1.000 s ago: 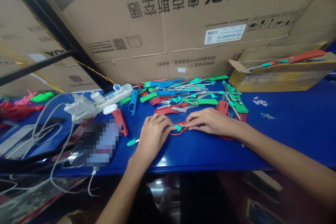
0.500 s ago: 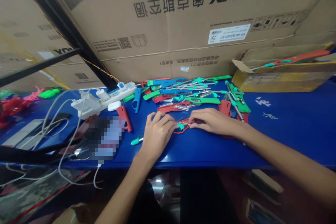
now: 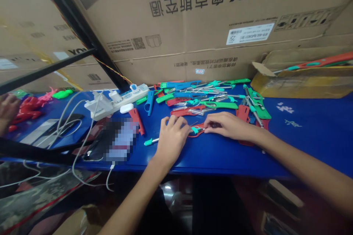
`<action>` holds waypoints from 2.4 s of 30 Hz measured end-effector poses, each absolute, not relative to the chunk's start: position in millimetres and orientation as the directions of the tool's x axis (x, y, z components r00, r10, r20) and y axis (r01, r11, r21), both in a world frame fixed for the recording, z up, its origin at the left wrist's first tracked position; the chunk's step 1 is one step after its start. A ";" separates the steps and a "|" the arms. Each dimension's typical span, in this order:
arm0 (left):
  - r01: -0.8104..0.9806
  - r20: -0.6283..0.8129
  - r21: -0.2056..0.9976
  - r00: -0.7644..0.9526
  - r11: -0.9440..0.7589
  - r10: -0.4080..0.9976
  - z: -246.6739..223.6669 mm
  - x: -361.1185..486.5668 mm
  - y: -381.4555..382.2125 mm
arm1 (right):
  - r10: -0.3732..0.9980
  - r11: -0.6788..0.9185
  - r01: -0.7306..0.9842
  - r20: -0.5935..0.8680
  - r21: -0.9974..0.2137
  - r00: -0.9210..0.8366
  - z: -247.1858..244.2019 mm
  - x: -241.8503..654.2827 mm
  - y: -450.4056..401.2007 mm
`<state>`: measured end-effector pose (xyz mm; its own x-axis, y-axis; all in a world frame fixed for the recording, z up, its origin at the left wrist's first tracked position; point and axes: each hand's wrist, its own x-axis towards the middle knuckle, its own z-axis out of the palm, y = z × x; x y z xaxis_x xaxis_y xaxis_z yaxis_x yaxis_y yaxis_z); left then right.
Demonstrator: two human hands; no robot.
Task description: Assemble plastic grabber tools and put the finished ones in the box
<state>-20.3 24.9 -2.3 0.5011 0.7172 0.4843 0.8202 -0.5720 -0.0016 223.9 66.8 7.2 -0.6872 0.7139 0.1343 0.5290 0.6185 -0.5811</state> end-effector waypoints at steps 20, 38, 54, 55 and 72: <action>0.788 0.424 0.352 0.347 -0.505 0.837 0.5 -27.8 17.3 | 0.582 0.813 0.570 0.216 -0.120 -0.784 9.4 209.4 47.3; 0.746 0.419 0.390 0.379 -0.540 0.825 -16.9 -30.9 3.9 | 0.750 0.661 0.707 0.237 -0.251 -0.617 1.5 218.8 66.3; 0.736 0.391 0.476 0.313 -0.481 0.865 -17.8 -31.5 1.3 | 0.714 0.687 0.690 0.391 -0.228 -0.581 12.8 235.0 83.2; 0.734 0.403 0.475 0.310 -0.486 0.861 -17.5 -32.0 1.7 | 0.719 0.670 0.717 0.413 -0.194 -0.559 13.5 240.1 87.1; 0.668 0.282 0.026 0.709 -0.744 0.646 36.4 35.0 135.5 | 0.986 0.069 0.909 0.169 -0.411 0.001 54.8 384.9 100.7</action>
<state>35.0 135.5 36.4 0.7092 0.6463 0.2816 0.6677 -0.7440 0.0257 384.9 100.7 54.8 0.0012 0.9857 0.1686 0.9091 0.0692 -0.4108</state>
